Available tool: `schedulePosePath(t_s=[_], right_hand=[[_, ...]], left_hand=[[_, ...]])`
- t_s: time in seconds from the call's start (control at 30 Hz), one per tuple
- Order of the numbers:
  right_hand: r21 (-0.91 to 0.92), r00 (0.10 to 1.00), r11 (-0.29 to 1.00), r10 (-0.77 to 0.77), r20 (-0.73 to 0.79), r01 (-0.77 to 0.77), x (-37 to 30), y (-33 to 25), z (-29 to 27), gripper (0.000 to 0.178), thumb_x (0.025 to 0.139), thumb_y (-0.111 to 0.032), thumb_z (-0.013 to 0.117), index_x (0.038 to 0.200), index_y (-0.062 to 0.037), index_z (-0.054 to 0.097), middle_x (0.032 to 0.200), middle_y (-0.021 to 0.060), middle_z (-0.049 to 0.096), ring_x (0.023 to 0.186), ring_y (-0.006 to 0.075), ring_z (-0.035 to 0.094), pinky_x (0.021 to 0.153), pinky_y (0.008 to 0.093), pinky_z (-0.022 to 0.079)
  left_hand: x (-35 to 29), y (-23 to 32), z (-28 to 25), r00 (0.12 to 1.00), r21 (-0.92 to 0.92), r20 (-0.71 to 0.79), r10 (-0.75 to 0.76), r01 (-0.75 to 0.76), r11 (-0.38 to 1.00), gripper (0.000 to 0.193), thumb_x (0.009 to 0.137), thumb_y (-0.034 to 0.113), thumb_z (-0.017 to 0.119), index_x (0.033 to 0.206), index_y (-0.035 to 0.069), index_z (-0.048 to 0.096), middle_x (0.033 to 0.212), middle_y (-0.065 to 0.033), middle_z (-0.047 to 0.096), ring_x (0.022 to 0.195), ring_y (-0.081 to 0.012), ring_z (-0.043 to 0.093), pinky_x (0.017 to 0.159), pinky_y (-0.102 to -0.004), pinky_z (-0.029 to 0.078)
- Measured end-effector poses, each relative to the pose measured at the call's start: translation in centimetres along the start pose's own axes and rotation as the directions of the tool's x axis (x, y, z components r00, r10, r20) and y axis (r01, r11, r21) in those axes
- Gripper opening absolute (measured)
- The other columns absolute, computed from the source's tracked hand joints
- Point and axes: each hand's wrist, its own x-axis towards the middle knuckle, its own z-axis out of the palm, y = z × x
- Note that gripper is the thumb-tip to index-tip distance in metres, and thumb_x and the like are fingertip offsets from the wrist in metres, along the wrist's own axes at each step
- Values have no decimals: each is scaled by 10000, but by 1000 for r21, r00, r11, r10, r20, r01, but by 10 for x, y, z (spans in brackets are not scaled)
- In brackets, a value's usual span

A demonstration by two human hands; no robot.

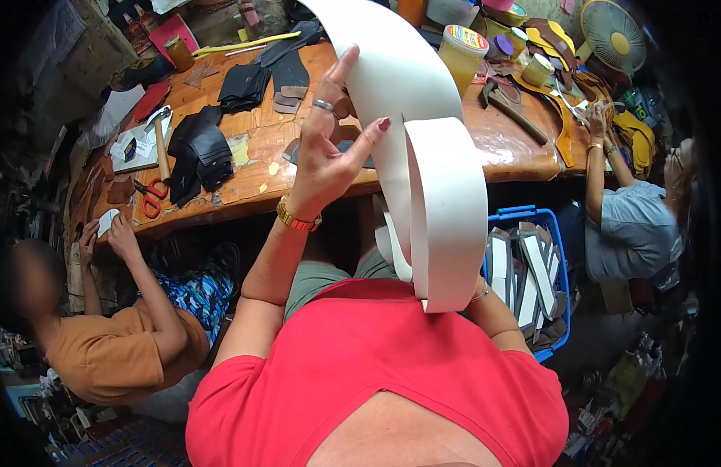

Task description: The person uses shears to cut a long white strip of material into shorter pieces on a cluttered workbench. They handle the strip, cut it, and place the pieces on the table while other workers are visible nearby.

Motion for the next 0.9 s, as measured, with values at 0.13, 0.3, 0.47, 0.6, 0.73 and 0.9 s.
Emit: schedulePosePath(t_s=[0.13, 0.3, 0.47, 0.6, 0.73, 0.9], right_hand=[[-89, 997, 994, 65, 42, -61, 2, 3, -8, 190, 778, -95, 747, 876, 47, 666, 819, 52, 699, 738, 76, 624, 661, 247, 492], [-69, 1000, 998, 14, 23, -13, 21, -13, -1, 283, 771, -157, 774, 934, 43, 655, 819, 57, 694, 744, 96, 627, 664, 278, 496], [-83, 999, 996, 22, -41, -25, 12, 1, 7, 303, 779, -172, 787, 899, 64, 640, 789, 49, 680, 743, 80, 615, 656, 269, 488], [-38, 1000, 999, 9, 14, -8, 7, 5, -4, 217, 778, -105, 768, 811, 54, 624, 745, 23, 664, 711, 56, 595, 625, 242, 464], [-240, 995, 966, -94, 31, 99, 3, 15, -20, 184, 783, -93, 748, 831, 45, 635, 756, 28, 676, 716, 56, 607, 624, 232, 464], [-199, 999, 980, 9, 43, 0, 12, -8, -13, 177, 818, -129, 724, 878, 30, 673, 752, 47, 690, 723, 73, 645, 615, 241, 496]], left_hand=[[1, 4, 4, 1000, 35, 13, 25, -25, 999, 849, 816, -88, 662, 1559, 75, 284, 1547, -133, 360, 1030, -136, 653, 653, -198, 581], [-7, 12, 11, 999, 34, 51, 12, -14, 999, 872, 803, -103, 654, 1566, 93, 282, 1576, -119, 325, 1009, -137, 670, 613, -178, 542], [-10, 18, 11, 999, 24, 38, 3, -4, 1000, 890, 800, -106, 663, 1571, 103, 272, 1580, -118, 317, 989, -130, 673, 611, -191, 549], [-11, 20, 6, 998, 54, 59, 9, -13, 998, 890, 802, -92, 684, 1569, 90, 271, 1569, -129, 334, 961, -124, 669, 623, -192, 557], [6, 24, -1, 997, 58, 80, -2, -2, 998, 865, 831, -92, 665, 1568, 57, 238, 1533, -147, 395, 1028, -153, 662, 733, -263, 602], [18, 20, -4, 996, 94, 61, 62, -68, 993, 829, 850, -109, 635, 1559, 14, 222, 1510, -157, 426, 1004, -160, 667, 757, -282, 629]])
